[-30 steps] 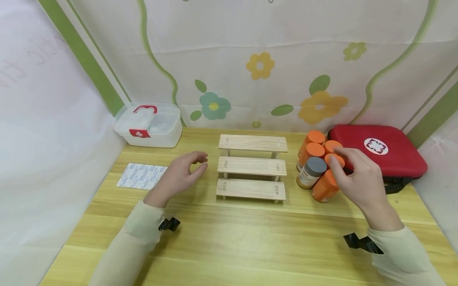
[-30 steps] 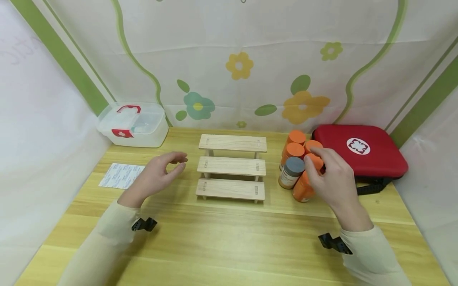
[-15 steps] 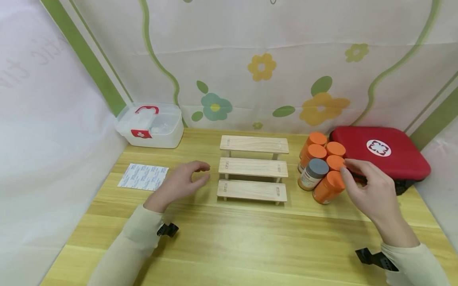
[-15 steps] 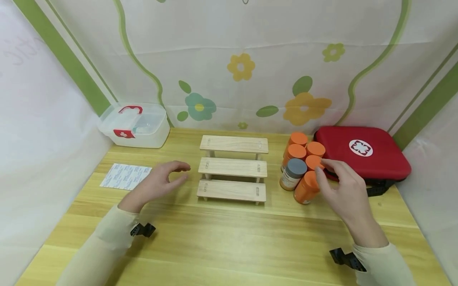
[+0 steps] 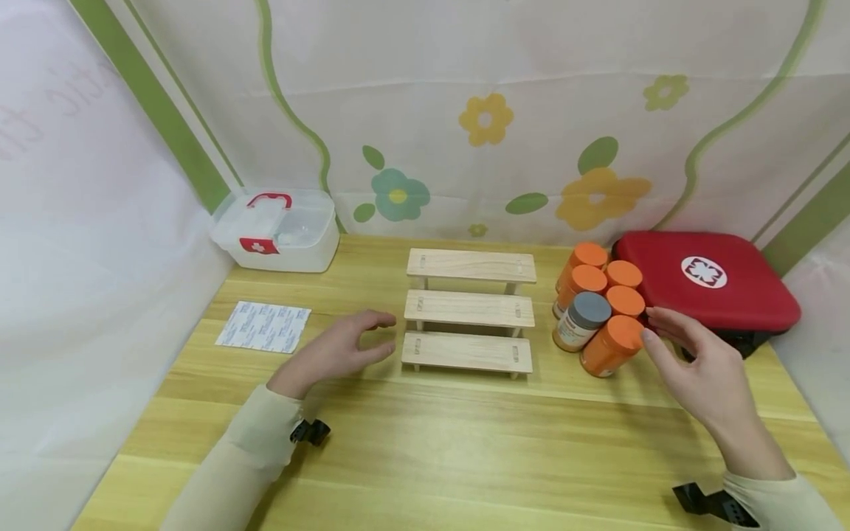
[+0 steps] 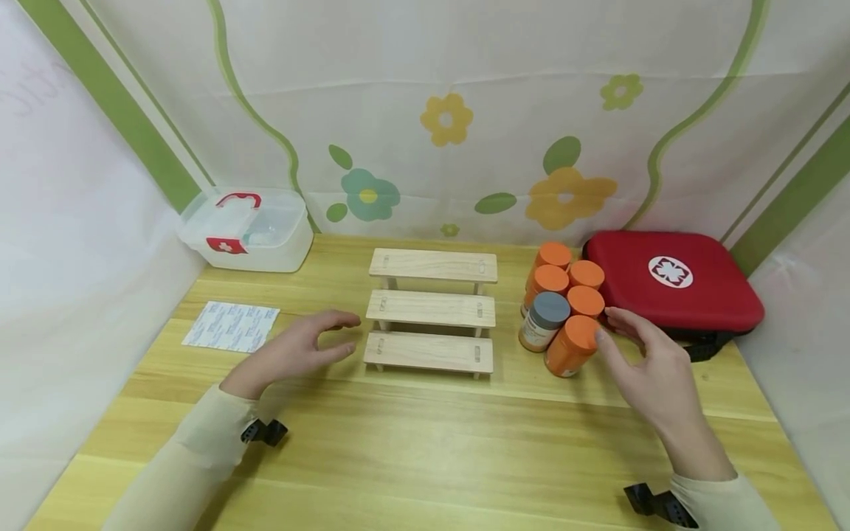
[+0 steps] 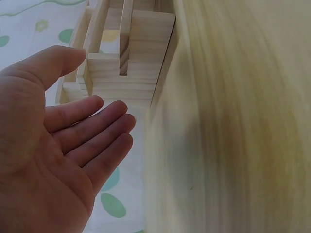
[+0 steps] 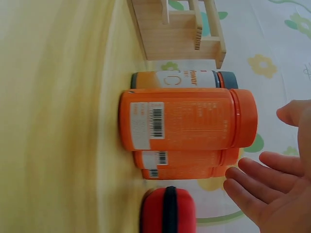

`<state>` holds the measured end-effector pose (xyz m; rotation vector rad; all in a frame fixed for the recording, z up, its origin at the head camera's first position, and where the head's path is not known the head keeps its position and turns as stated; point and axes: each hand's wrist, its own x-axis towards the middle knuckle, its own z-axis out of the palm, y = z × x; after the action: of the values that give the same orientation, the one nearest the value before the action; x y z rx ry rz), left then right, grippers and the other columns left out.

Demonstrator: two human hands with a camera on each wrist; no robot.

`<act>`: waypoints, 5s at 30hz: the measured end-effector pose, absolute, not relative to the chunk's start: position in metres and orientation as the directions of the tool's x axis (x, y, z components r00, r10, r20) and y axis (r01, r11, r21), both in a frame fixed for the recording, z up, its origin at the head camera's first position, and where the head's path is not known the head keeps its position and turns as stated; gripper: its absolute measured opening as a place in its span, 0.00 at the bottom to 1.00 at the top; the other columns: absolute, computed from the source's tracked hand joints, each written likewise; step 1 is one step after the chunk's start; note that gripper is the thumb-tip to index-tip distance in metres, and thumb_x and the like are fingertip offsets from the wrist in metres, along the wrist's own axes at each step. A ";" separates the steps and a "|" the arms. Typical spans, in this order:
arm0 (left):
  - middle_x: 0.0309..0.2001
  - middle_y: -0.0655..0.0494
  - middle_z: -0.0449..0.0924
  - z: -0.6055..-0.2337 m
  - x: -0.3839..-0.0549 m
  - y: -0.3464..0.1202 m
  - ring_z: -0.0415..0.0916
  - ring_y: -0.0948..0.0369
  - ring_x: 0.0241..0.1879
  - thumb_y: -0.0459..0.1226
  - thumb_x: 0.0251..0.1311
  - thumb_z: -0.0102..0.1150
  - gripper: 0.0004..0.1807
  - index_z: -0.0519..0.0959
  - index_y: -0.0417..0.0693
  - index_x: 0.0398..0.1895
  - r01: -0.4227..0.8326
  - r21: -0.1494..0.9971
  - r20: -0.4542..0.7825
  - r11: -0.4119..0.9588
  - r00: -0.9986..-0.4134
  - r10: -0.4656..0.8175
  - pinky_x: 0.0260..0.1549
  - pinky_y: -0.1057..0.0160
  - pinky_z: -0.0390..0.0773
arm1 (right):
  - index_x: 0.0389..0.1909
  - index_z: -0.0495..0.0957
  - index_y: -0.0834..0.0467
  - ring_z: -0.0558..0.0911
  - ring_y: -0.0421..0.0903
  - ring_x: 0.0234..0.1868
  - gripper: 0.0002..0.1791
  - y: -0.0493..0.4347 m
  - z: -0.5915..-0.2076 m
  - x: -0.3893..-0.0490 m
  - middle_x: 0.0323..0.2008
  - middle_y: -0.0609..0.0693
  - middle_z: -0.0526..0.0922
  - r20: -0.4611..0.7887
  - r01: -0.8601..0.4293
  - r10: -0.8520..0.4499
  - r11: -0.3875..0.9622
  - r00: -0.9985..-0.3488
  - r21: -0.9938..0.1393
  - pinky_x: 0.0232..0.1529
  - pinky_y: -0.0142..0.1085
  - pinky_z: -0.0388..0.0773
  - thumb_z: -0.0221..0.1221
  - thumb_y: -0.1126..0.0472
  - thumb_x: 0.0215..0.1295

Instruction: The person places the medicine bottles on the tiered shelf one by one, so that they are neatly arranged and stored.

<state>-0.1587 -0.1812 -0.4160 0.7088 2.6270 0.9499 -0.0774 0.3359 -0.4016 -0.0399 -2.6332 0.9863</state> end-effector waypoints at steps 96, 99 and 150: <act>0.75 0.49 0.77 -0.431 -0.160 -0.163 0.74 0.49 0.74 0.46 0.72 0.71 0.34 0.74 0.49 0.78 0.295 0.708 -0.167 0.642 -0.813 0.558 0.76 0.43 0.74 | 0.69 0.80 0.66 0.82 0.15 0.48 0.34 0.313 -0.416 -0.058 0.49 0.16 0.81 0.317 -0.190 0.097 0.622 -0.944 -0.759 0.47 0.12 0.79 0.77 0.69 0.60; 0.74 0.49 0.77 -0.431 -0.160 -0.164 0.75 0.49 0.74 0.46 0.72 0.71 0.34 0.74 0.49 0.78 0.300 0.707 -0.163 0.640 -0.811 0.561 0.76 0.43 0.74 | 0.69 0.80 0.66 0.82 0.15 0.48 0.34 0.312 -0.413 -0.057 0.50 0.15 0.81 0.326 -0.200 0.089 0.630 -0.941 -0.750 0.46 0.12 0.80 0.77 0.69 0.60; 0.76 0.48 0.76 -0.429 -0.157 -0.162 0.72 0.48 0.76 0.47 0.71 0.71 0.35 0.74 0.49 0.78 0.299 0.699 -0.160 0.650 -0.821 0.548 0.77 0.43 0.73 | 0.63 0.84 0.64 0.89 0.28 0.51 0.38 0.271 -0.393 -0.085 0.55 0.32 0.89 0.557 -0.535 -0.116 0.491 -0.822 -0.688 0.51 0.19 0.84 0.73 0.86 0.48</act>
<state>-0.1569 -0.1621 -0.4294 0.6717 2.5130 0.9709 -0.0852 0.2710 -0.3931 0.5387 -2.2986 1.2836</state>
